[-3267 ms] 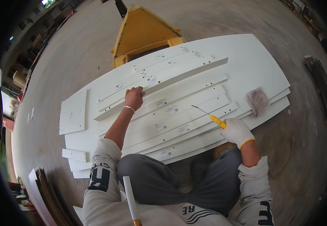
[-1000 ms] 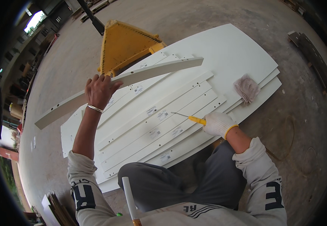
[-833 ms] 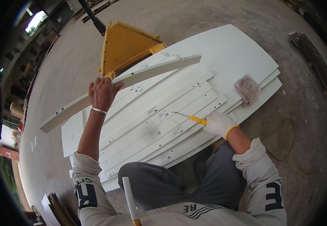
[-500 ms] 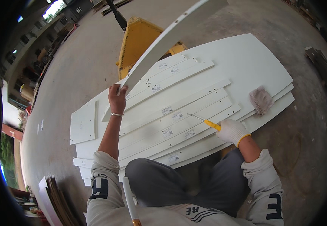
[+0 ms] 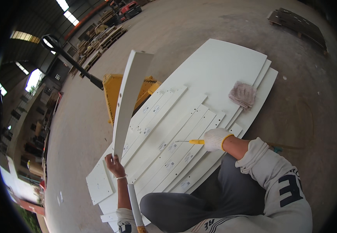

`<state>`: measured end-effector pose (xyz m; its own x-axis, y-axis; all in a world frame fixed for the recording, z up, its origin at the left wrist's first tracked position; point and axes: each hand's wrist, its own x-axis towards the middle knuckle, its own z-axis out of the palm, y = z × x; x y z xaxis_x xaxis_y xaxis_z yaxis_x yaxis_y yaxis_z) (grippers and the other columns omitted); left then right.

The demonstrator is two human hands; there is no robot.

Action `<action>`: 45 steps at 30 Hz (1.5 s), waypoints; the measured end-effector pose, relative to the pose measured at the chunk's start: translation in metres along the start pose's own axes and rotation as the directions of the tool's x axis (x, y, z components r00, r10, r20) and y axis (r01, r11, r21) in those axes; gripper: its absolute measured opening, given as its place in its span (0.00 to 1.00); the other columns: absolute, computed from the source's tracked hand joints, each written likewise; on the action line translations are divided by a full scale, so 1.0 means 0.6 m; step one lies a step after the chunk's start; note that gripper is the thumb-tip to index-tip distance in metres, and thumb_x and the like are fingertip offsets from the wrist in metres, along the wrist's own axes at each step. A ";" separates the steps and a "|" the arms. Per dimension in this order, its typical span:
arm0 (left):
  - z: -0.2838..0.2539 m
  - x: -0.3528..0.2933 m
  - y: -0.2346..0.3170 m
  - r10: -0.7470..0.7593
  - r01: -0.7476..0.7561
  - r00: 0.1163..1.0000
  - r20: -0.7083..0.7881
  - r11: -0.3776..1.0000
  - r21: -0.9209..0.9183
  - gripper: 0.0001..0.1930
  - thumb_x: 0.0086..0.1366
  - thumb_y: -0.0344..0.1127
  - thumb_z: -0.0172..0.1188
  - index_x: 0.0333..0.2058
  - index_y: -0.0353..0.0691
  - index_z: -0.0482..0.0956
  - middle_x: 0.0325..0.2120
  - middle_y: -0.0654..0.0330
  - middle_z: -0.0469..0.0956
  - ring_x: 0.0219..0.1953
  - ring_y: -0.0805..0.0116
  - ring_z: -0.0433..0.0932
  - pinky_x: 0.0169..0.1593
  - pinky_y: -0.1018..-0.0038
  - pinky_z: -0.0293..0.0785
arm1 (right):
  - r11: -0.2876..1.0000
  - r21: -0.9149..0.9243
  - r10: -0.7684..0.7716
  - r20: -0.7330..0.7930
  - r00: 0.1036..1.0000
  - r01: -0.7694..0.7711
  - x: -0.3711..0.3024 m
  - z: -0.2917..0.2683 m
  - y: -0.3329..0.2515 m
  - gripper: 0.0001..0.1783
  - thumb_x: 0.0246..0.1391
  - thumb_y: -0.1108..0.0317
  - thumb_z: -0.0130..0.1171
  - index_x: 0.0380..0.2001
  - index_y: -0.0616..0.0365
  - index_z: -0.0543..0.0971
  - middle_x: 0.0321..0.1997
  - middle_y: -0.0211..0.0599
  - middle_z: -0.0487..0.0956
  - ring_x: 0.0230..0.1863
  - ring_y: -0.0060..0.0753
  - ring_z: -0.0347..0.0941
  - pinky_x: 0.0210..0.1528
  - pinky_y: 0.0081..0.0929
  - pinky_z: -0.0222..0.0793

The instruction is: The person wipes white panels with a cloth, uses a blue scraper to remove residue, and applies liquid from a bottle. They also use a yellow screwdriver to pry off small strips from the panels and continue wiping the surfaces.

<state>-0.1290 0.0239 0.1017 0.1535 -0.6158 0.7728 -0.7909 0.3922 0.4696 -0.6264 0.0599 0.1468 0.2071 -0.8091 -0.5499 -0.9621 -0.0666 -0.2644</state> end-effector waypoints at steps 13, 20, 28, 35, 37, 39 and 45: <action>0.046 -0.001 0.002 -0.100 0.093 0.982 0.161 0.994 0.050 0.08 0.63 0.28 0.68 0.37 0.35 0.78 0.29 0.52 0.80 0.31 0.57 0.79 0.39 0.65 0.75 | 0.984 0.126 -0.148 0.217 0.965 0.122 0.021 0.007 0.019 0.14 0.51 0.62 0.58 0.35 0.60 0.85 0.26 0.42 0.83 0.23 0.41 0.79 0.27 0.42 0.75; 0.181 -0.013 0.066 -0.060 0.006 0.964 0.261 0.979 0.203 0.20 0.56 0.50 0.76 0.28 0.41 0.78 0.26 0.55 0.81 0.27 0.49 0.80 0.28 0.60 0.73 | 0.988 0.019 0.150 -0.269 0.951 -0.150 0.030 0.000 0.016 0.18 0.60 0.56 0.57 0.44 0.57 0.83 0.43 0.52 0.85 0.47 0.57 0.82 0.48 0.52 0.78; 0.185 0.009 0.106 -0.163 0.163 0.986 -0.017 0.987 -0.019 0.18 0.54 0.43 0.79 0.30 0.39 0.79 0.25 0.57 0.81 0.25 0.54 0.80 0.29 0.65 0.76 | 0.979 0.201 0.032 -0.038 0.999 -0.024 0.029 0.011 -0.002 0.12 0.57 0.62 0.59 0.35 0.61 0.81 0.31 0.49 0.84 0.36 0.52 0.81 0.42 0.42 0.76; 0.206 0.013 0.071 -0.115 0.108 0.991 0.065 0.989 0.101 0.20 0.57 0.46 0.76 0.29 0.40 0.75 0.26 0.58 0.78 0.29 0.53 0.79 0.30 0.61 0.75 | 0.980 0.194 -0.002 0.198 0.980 -0.037 0.032 0.005 -0.030 0.10 0.57 0.65 0.57 0.34 0.59 0.82 0.25 0.39 0.82 0.27 0.33 0.80 0.34 0.33 0.74; 0.232 -0.011 0.044 -0.134 0.108 0.981 0.143 0.978 0.177 0.21 0.57 0.46 0.77 0.29 0.40 0.74 0.27 0.58 0.77 0.30 0.54 0.79 0.31 0.61 0.76 | 0.978 0.206 -0.054 0.289 0.956 -0.007 0.026 -0.001 -0.037 0.10 0.57 0.64 0.57 0.34 0.59 0.82 0.25 0.36 0.82 0.26 0.29 0.79 0.33 0.31 0.74; 0.260 -0.040 0.025 -0.209 0.149 0.943 0.260 0.962 0.231 0.20 0.58 0.49 0.74 0.29 0.41 0.74 0.29 0.60 0.79 0.36 0.56 0.81 0.35 0.61 0.78 | 0.968 0.247 -0.108 0.250 0.962 0.044 0.032 0.009 -0.027 0.10 0.57 0.64 0.58 0.34 0.59 0.82 0.26 0.36 0.83 0.27 0.30 0.79 0.35 0.31 0.74; 0.290 -0.110 -0.023 -0.202 0.052 0.882 0.425 0.939 0.339 0.19 0.58 0.51 0.73 0.33 0.41 0.80 0.36 0.62 0.80 0.47 0.59 0.79 0.49 0.60 0.77 | 0.986 0.157 -0.056 -0.049 0.997 0.063 0.040 0.014 -0.049 0.10 0.55 0.62 0.61 0.35 0.57 0.82 0.31 0.45 0.84 0.36 0.47 0.82 0.42 0.38 0.76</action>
<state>-0.2311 -0.0599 -0.0300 0.0440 -0.9130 0.4055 -0.9359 0.1044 0.3365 -0.5919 0.0475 0.1347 0.2518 -0.8315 -0.4951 -0.9074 -0.0249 -0.4196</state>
